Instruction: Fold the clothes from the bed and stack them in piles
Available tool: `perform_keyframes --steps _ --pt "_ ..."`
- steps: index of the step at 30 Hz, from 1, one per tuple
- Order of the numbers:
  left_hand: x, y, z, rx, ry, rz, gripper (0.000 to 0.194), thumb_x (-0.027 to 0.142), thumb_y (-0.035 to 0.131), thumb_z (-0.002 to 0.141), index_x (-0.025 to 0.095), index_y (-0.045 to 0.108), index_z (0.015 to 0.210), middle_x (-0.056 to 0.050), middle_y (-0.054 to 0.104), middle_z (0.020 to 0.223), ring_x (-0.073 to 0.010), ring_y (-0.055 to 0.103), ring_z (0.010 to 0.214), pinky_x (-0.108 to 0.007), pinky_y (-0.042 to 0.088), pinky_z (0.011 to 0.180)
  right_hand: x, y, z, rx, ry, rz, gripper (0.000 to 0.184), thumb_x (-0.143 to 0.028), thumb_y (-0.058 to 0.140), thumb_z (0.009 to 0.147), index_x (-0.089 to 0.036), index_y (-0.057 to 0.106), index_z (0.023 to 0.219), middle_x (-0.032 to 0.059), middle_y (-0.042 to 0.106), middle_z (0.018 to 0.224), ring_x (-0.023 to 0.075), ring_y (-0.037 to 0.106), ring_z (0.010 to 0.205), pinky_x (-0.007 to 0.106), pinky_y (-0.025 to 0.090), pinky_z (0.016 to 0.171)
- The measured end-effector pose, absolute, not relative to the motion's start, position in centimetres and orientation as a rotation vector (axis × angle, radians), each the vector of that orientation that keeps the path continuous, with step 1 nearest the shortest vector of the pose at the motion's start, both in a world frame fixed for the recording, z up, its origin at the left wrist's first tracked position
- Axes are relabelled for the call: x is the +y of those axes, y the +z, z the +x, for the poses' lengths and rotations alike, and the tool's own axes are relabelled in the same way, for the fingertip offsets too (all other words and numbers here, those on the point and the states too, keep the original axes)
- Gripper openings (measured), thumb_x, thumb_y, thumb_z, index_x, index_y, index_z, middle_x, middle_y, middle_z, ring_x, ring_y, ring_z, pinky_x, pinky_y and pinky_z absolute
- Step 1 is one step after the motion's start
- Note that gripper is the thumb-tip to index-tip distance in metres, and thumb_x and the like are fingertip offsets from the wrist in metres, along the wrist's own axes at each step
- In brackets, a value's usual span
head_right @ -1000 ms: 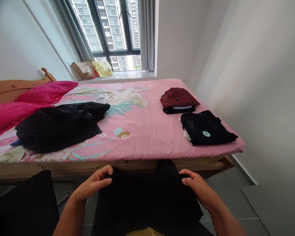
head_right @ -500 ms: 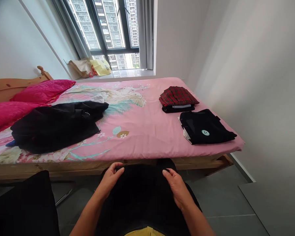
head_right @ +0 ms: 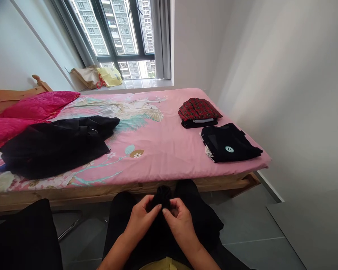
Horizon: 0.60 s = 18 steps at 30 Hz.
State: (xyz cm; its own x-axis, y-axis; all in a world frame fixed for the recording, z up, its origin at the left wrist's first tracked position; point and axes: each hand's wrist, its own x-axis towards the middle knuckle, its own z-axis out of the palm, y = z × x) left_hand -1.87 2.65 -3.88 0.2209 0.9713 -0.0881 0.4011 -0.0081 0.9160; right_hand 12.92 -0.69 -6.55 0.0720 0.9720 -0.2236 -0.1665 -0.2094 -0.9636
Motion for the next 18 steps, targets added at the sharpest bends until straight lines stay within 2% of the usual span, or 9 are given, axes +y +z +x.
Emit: perform_keyframes --steps 6,12,15,18 --pt "2.4 -3.4 -1.5 1.385 0.832 1.689 0.018 0.035 0.056 0.084 0.02 0.063 0.091 -0.003 0.067 0.084 -0.0194 0.061 0.079 -0.028 0.045 0.072 -0.7 -6.5 13.2 -0.883 1.296 -1.306 0.031 -0.043 0.069 0.075 -0.017 0.056 0.087 0.0017 0.063 0.083 0.0159 0.058 0.077 0.027 0.046 0.073" --pt "2.1 -3.3 -1.3 1.364 0.849 1.702 0.017 0.034 0.054 0.085 0.021 0.064 0.092 -0.003 0.067 0.086 -0.0197 0.062 0.08 -0.029 0.046 0.073 -0.9 -5.8 13.1 -0.896 1.328 -1.282 0.032 -0.045 0.067 0.076 -0.018 0.058 0.091 0.0036 0.066 0.088 0.0188 0.062 0.081 0.029 0.048 0.076" --pt "1.9 -3.2 -1.2 1.358 0.826 1.729 0.019 0.034 0.054 0.086 0.021 0.062 0.096 -0.005 0.067 0.09 -0.0198 0.062 0.084 -0.03 0.046 0.077 -1.4 -5.6 13.2 -1.0 1.315 -1.288 0.036 -0.047 0.06 0.082 -0.017 0.061 0.101 0.007 0.067 0.102 0.022 0.062 0.094 0.033 0.047 0.086" --pt "1.8 -3.3 -1.1 1.398 0.765 1.735 0.031 0.039 0.064 0.077 0.02 0.06 0.101 -0.006 0.066 0.097 -0.022 0.061 0.09 -0.032 0.047 0.081 -1.9 -5.3 13.5 -1.06 1.279 -1.321 0.041 -0.049 0.047 0.09 -0.018 0.062 0.113 0.0084 0.063 0.116 0.0236 0.055 0.111 0.036 0.039 0.101"
